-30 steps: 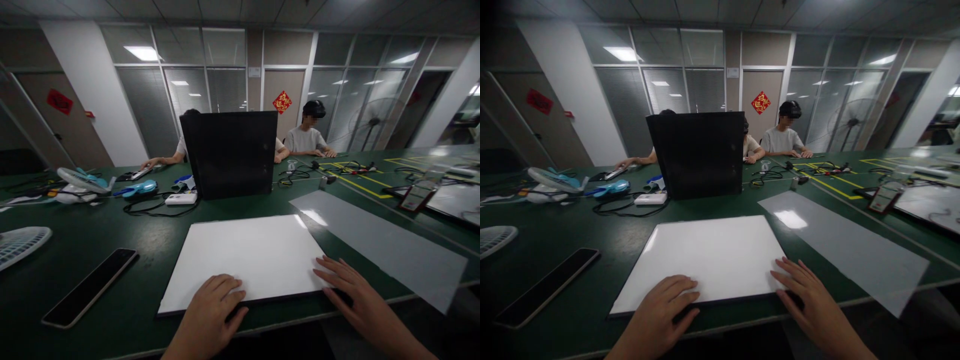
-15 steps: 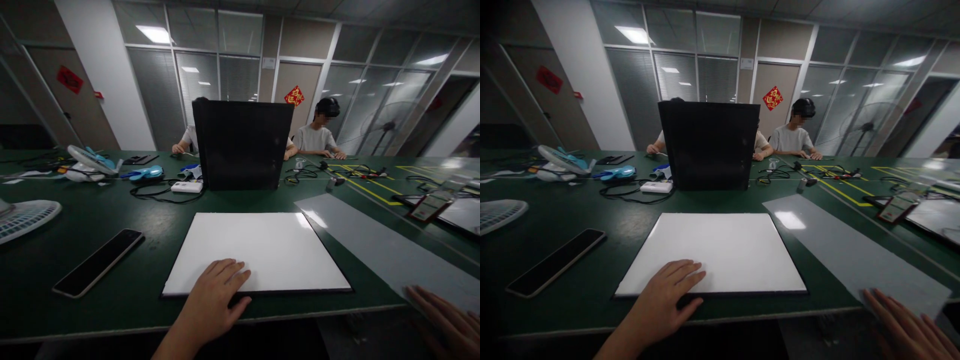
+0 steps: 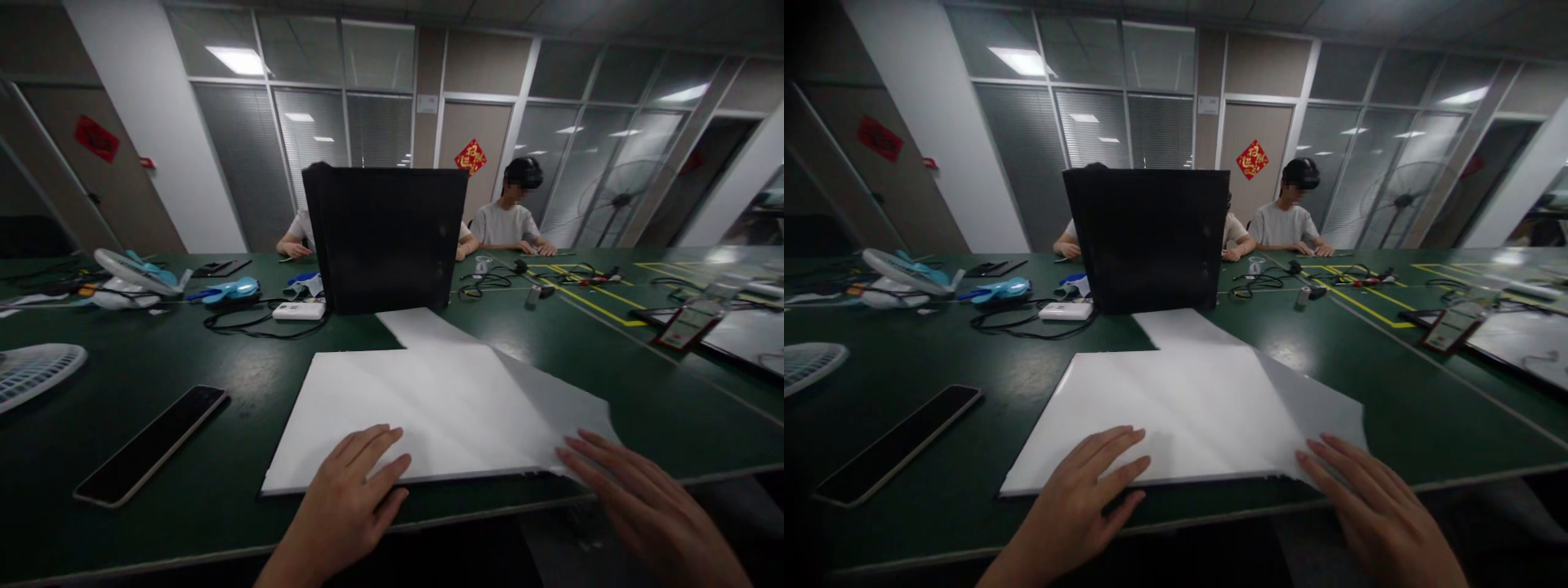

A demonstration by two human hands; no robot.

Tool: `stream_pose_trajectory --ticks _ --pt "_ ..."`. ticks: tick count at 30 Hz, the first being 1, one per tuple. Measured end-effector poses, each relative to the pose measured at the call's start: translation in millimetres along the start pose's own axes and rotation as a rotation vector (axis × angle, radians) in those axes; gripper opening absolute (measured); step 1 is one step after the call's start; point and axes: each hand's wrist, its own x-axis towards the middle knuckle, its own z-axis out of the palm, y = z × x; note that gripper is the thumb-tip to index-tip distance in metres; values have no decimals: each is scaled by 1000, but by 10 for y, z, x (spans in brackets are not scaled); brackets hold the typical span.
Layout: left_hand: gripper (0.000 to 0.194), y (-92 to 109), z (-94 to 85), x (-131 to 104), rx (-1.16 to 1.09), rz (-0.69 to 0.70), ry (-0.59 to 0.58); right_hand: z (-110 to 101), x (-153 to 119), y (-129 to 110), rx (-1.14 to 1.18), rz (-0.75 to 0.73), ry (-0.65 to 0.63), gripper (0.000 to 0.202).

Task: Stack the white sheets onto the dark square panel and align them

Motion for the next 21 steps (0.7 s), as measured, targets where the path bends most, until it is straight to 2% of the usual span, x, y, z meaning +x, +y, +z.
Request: stream_pose_trajectory --ticks 3,5,10,16,21 --pt "27 50 -42 2 53 55 121 72 365 -306 -31 -123 4 56" --pt "25 62 -58 11 69 52 143 177 475 -377 10 -94 -19 53" --pt "22 8 -24 36 37 22 43 399 473 -320 171 3 -118 43" --pt "24 -59 45 16 -36 -92 -87 352 496 -337 198 34 -148 40" --pt "34 -61 36 21 -54 -99 -141 338 490 -386 143 26 -114 44"
